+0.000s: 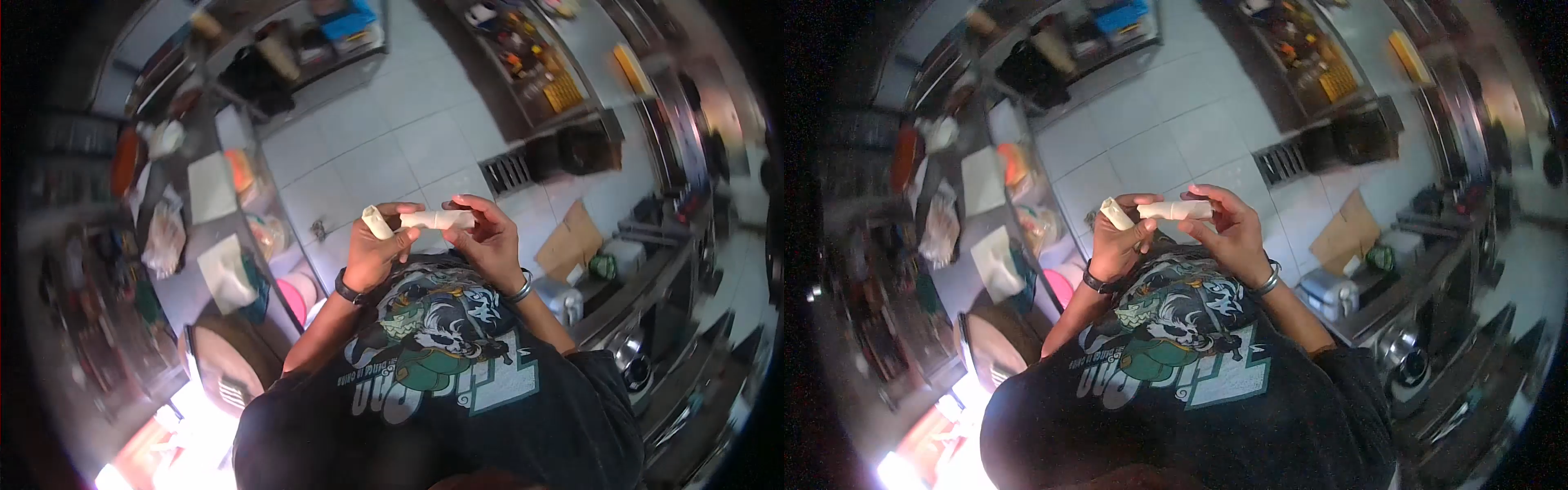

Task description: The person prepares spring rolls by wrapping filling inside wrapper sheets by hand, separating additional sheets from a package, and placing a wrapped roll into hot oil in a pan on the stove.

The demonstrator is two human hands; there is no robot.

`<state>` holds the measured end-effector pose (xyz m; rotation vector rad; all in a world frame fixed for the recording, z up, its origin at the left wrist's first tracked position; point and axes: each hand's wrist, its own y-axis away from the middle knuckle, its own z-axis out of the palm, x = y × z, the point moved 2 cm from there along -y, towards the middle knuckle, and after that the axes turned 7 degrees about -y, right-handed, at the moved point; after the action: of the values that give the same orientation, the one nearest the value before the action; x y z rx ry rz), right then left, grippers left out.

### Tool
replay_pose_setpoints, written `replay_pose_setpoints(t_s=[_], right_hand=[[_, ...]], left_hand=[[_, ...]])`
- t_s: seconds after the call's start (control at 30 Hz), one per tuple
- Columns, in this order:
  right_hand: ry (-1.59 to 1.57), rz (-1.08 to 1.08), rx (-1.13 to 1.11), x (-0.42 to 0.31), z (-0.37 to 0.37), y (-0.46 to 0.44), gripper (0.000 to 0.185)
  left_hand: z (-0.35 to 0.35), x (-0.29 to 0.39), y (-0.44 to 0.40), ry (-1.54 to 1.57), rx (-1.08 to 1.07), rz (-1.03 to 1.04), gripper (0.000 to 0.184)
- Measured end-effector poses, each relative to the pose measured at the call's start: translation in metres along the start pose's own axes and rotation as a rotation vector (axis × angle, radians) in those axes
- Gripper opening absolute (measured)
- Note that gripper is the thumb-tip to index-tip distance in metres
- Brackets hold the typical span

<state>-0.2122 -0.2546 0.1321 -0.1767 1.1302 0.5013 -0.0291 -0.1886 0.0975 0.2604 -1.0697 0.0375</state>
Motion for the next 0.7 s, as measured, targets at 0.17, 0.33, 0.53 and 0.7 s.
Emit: replay_pose_setpoints(t_s=[0.17, 0.33, 0.53, 0.7], right_hand=[[0.165, -0.185, 0.138, -0.026, -0.110, 0.049, 0.030], [0.333, -0.250, 0.264, -0.081, -0.202, 0.106, 0.032], [0.326, -0.216, 0.515, -0.117, -0.301, 0.175, 0.030], [0.269, -0.201, 0.661, -0.136, -0.359, 0.235, 0.032]], left_hand=[[0.101, -0.048, -0.024, -0.101, -0.153, -0.098, 0.033], [0.207, -0.102, -0.037, -0.091, -0.325, -0.208, 0.033], [0.329, -0.149, -0.047, -0.266, -0.485, -0.260, 0.033], [0.423, -0.176, -0.057, -0.563, -0.765, -0.402, 0.034]])
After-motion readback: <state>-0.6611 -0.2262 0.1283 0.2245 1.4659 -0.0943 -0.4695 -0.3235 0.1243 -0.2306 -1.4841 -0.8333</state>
